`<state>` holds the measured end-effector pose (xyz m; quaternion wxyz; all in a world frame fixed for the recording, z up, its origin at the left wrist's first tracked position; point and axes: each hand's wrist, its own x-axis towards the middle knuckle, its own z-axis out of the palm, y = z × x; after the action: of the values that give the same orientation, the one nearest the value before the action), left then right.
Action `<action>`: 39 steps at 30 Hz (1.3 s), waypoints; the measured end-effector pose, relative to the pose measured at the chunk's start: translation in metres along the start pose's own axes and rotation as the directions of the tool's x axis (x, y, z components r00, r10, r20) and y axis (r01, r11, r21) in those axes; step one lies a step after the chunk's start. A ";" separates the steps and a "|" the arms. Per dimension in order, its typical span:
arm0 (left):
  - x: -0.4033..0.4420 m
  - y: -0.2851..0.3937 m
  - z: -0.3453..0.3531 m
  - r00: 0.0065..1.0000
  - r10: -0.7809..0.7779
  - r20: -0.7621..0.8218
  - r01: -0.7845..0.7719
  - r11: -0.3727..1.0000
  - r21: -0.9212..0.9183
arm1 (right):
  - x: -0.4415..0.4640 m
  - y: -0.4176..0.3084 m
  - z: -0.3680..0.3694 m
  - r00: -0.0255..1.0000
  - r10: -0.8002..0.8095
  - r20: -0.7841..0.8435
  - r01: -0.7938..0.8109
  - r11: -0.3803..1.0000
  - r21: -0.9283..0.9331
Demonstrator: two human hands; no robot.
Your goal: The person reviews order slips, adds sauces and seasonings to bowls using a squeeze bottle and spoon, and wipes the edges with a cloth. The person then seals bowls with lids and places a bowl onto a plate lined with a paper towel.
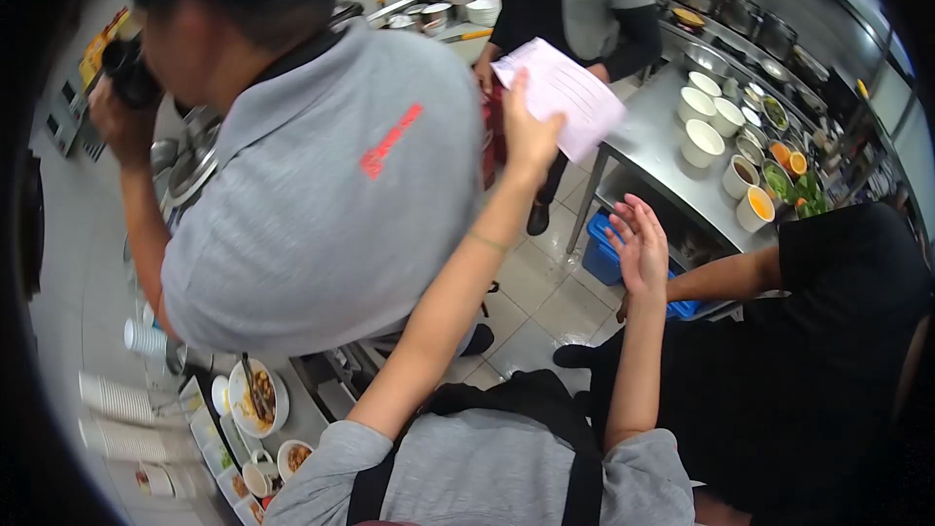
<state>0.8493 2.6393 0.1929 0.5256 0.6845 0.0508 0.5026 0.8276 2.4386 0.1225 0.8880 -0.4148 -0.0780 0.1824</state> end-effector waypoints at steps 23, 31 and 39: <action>0.308 -0.353 -0.041 0.888 -0.429 -0.166 0.460 0.833 0.306 | 0.235 -0.020 -0.114 0.986 0.070 -0.151 -0.054 0.993 0.106; 0.388 -0.422 -0.037 0.908 -0.286 -0.305 0.410 0.754 0.513 | 0.362 -0.004 -0.047 0.999 0.032 -0.042 -0.030 0.998 0.058; 0.431 -0.447 -0.015 0.885 -0.369 -0.285 0.460 0.791 0.403 | 0.438 0.018 -0.048 0.984 0.178 0.025 -0.180 0.982 0.062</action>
<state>1.2545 3.1052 0.1212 0.4386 0.7093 0.3677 0.4114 1.2405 2.5853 0.0719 0.8801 -0.3897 -0.0430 0.2679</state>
